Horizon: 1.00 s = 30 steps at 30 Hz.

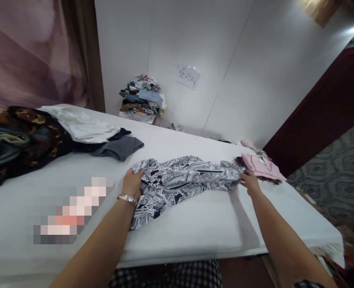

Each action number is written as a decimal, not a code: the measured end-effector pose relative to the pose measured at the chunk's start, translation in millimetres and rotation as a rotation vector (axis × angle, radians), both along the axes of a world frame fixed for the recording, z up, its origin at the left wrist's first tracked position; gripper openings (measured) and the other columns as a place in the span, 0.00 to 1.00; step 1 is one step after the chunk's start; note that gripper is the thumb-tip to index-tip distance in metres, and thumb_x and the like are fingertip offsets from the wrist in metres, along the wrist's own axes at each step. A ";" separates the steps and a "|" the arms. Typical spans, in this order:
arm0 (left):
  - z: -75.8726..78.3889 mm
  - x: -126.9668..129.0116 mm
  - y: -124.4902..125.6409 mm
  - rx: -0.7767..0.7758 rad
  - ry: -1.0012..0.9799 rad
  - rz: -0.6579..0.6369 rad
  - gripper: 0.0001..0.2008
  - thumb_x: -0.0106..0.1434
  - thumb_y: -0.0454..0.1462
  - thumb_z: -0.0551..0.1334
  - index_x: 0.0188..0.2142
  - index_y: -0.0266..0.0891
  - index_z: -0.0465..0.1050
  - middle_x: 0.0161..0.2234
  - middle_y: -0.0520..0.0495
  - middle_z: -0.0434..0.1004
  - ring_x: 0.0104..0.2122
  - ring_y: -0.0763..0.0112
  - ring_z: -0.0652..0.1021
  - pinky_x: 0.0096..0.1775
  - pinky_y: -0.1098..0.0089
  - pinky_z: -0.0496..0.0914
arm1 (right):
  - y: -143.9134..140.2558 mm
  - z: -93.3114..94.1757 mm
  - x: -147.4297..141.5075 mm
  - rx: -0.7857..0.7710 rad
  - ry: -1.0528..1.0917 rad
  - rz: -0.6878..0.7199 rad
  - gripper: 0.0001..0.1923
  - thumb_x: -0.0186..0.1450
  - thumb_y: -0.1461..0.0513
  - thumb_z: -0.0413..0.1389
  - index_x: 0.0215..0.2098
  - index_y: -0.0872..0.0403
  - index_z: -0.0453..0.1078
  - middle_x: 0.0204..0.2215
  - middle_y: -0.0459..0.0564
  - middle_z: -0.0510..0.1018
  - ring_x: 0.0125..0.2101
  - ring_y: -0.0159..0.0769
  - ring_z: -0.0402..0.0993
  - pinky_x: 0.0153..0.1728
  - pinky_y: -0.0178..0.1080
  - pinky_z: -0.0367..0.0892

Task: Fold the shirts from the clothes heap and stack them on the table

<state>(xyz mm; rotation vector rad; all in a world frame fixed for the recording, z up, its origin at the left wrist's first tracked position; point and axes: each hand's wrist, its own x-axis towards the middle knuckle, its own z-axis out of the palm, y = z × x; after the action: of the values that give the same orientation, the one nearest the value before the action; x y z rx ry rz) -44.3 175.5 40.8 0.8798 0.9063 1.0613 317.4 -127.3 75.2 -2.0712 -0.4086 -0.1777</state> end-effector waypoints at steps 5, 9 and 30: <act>7.7 -0.4 -4.3 -0.135 -0.139 -0.018 0.11 0.46 0.29 0.62 0.31 0.39 0.67 0.24 0.53 0.75 0.30 0.66 0.79 0.38 0.63 0.74 | -6.2 -20.6 -20.6 -0.070 -0.037 0.023 0.24 0.50 0.54 0.56 0.43 0.56 0.72 0.42 0.59 0.78 0.41 0.46 0.74 0.42 0.48 0.68; 14.2 -0.5 -4.6 -0.209 -0.245 0.013 0.11 0.50 0.25 0.59 0.32 0.38 0.69 0.26 0.50 0.76 0.33 0.66 0.80 0.40 0.63 0.75 | 25.0 -14.9 -66.9 -0.171 -0.136 0.414 0.23 0.58 0.51 0.51 0.46 0.56 0.73 0.47 0.59 0.77 0.46 0.47 0.73 0.46 0.48 0.68; 16.0 -10.2 -4.0 -0.077 -0.149 -0.047 0.21 0.50 0.40 0.66 0.44 0.37 0.69 0.44 0.41 0.78 0.42 0.59 0.78 0.44 0.60 0.72 | -4.8 -12.8 -110.6 -0.129 -0.274 0.470 0.13 0.61 0.54 0.54 0.37 0.52 0.75 0.37 0.54 0.80 0.39 0.44 0.75 0.43 0.47 0.69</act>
<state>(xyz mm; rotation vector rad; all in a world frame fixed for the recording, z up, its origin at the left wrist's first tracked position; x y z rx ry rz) -54.5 171.5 56.7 0.7444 0.7931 1.0309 206.8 -132.1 62.4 -2.0180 -1.0829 -0.1544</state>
